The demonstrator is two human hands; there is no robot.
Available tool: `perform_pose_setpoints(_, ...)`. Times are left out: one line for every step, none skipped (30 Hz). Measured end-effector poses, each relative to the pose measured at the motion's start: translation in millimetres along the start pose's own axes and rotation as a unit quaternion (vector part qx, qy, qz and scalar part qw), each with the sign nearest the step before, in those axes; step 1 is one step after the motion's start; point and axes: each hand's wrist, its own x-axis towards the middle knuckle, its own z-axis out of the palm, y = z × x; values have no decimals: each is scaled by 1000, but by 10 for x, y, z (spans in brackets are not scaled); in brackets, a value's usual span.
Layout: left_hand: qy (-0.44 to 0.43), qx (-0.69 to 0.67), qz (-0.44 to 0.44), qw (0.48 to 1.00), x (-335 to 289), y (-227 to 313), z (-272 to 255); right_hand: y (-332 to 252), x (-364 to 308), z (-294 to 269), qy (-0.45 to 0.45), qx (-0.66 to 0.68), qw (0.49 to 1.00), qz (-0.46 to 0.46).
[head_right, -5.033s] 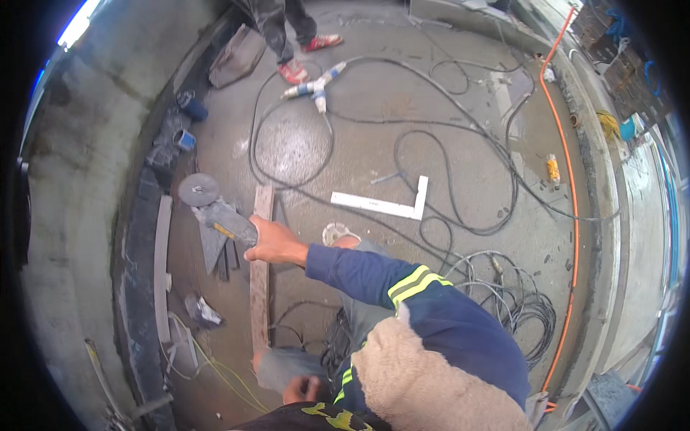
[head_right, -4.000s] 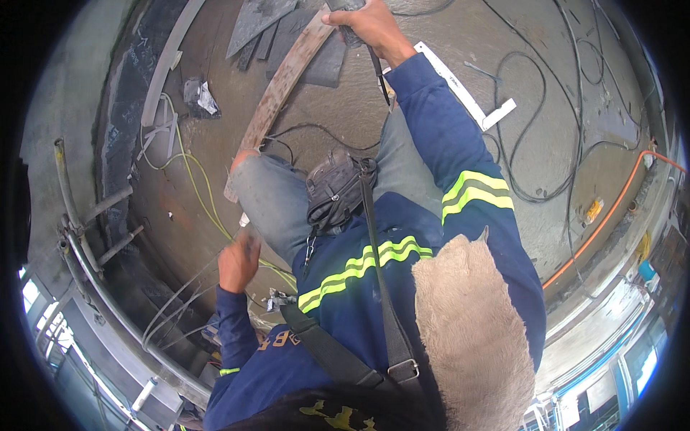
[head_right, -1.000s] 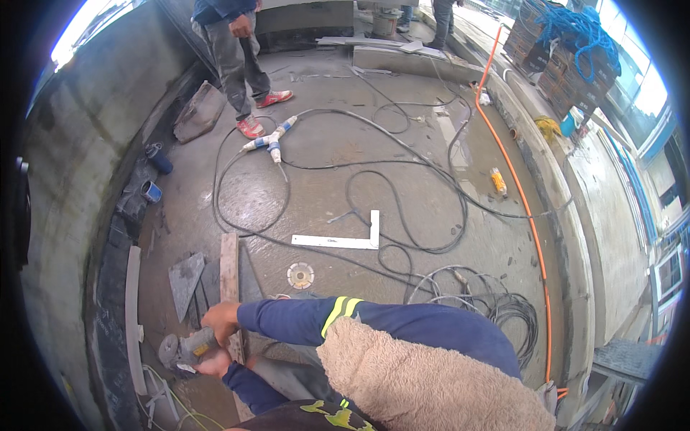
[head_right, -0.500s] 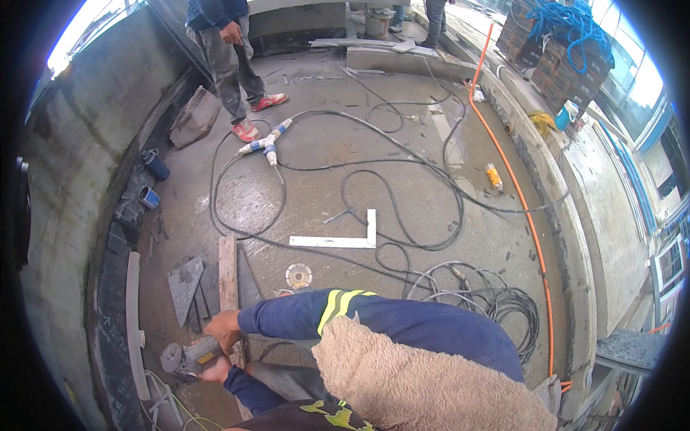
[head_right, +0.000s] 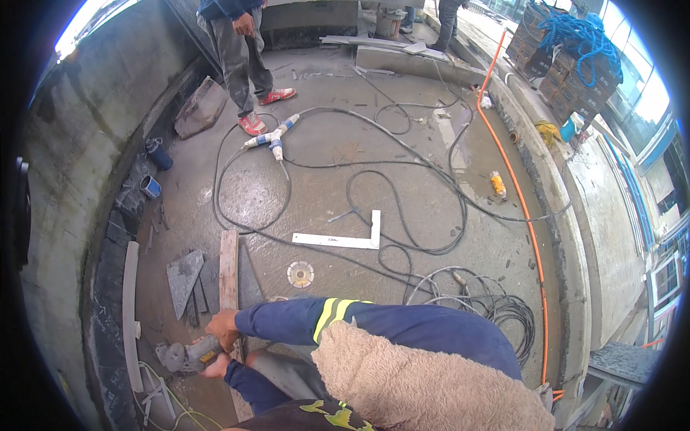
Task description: The person measures a metal bar with a ruler, then uses an angle grinder to cut the metal bar while kneeling on the floor. The person handles the metal bar and the angle grinder throughout the process.
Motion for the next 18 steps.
perform_pose_setpoints(1,-4,4,1000,33,-12,-24,-1,17,-2,0,-7,1000,-1)
perform_pose_setpoints(2,-7,9,1000,66,-7,-45,-3,33,-7,-1,-12,1000,0)
perform_pose_setpoints(21,-13,11,1000,21,-48,-13,24,33,3,-4,-15,1000,5)
perform_pose_setpoints(39,-19,13,999,-35,-109,16,50,34,11,-7,-19,1000,10)
perform_pose_setpoints(58,-25,16,998,-86,-148,48,77,29,21,-12,-19,1000,14)
perform_pose_setpoints(61,-26,21,998,-65,-135,53,68,39,5,-14,-20,1000,14)
perform_pose_setpoints(65,-28,26,997,-46,-133,56,58,48,-11,-17,-21,1000,14)
perform_pose_setpoints(69,-30,31,997,-26,-131,60,42,58,-22,-19,-25,999,17)
perform_pose_setpoints(75,-33,25,996,-26,-151,81,47,68,-15,-20,-29,999,22)
perform_pose_setpoints(82,-35,19,996,-32,-172,97,53,78,-7,-21,-32,999,28)
perform_pose_setpoints(89,-38,13,995,-42,-198,110,66,81,2,-28,-35,999,32)
perform_pose_setpoints(90,-42,17,995,-34,-204,122,62,98,-3,-33,-38,998,33)
perform_pose_setpoints(91,-46,19,995,-34,-213,125,65,120,-12,-38,-41,998,35)
perform_pose_setpoints(92,-50,21,994,-33,-219,124,77,138,-19,-36,-45,998,32)
perform_pose_setpoints(92,-52,13,994,-69,-246,127,105,118,-10,-36,-47,998,33)
perform_pose_setpoints(93,-53,4,994,-105,-284,125,138,96,7,-37,-49,998,34)
perform_pose_setpoints(94,-54,-6,994,-129,-315,121,181,71,28,-34,-44,998,33)
perform_pose_setpoints(80,-47,-1,996,-61,-291,92,162,70,0,-28,-43,998,26)
